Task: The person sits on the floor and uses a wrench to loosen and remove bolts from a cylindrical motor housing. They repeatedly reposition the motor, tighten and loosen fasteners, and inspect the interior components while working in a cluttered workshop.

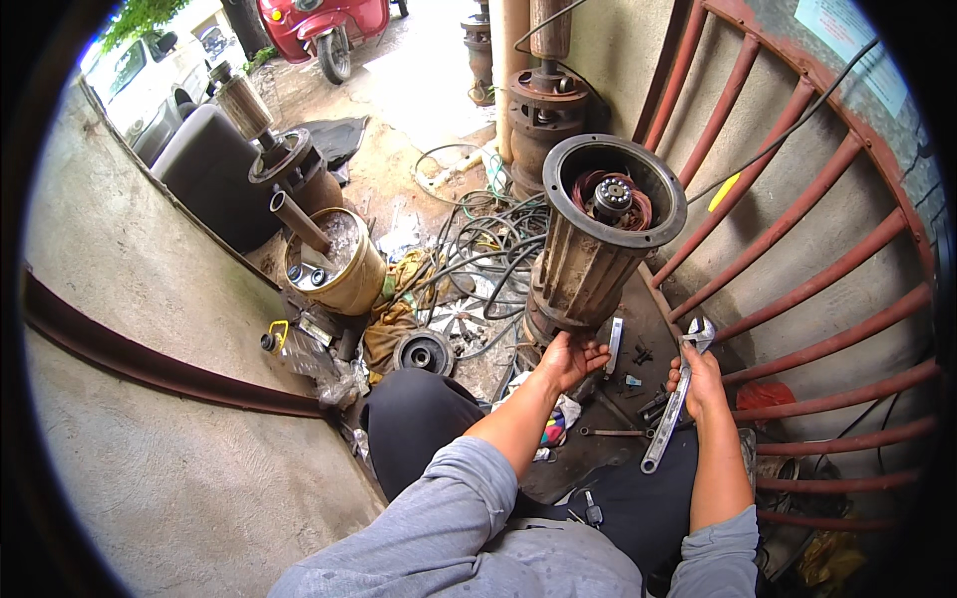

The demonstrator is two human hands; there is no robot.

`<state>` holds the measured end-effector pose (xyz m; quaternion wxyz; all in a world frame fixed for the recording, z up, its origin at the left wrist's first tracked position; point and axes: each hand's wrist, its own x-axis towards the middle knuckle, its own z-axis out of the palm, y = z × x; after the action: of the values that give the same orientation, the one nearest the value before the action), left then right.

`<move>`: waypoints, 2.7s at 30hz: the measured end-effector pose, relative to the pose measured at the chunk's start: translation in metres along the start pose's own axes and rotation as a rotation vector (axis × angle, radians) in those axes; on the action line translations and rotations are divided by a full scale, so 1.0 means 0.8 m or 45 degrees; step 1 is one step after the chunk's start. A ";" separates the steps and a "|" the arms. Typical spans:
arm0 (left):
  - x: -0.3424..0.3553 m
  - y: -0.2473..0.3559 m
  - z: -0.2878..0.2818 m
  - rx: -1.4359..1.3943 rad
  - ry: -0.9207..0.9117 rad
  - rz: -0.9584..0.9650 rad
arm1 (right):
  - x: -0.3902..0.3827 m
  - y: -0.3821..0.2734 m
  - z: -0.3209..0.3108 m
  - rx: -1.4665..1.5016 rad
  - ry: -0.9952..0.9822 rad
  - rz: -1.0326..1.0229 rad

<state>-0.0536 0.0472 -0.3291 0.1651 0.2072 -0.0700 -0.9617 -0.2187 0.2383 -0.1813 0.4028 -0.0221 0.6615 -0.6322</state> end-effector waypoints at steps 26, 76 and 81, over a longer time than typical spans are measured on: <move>-0.003 0.000 0.002 -0.105 -0.117 0.047 | -0.004 -0.003 0.003 -0.008 -0.015 0.005; -0.002 0.004 0.017 0.061 0.121 0.013 | -0.004 -0.002 0.004 -0.031 -0.018 -0.010; -0.009 0.007 0.020 -0.025 -0.046 0.018 | -0.002 0.000 0.004 -0.050 -0.022 -0.015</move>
<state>-0.0528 0.0452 -0.3108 0.1726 0.1878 -0.0651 -0.9647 -0.2162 0.2366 -0.1801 0.4043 -0.0392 0.6702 -0.6211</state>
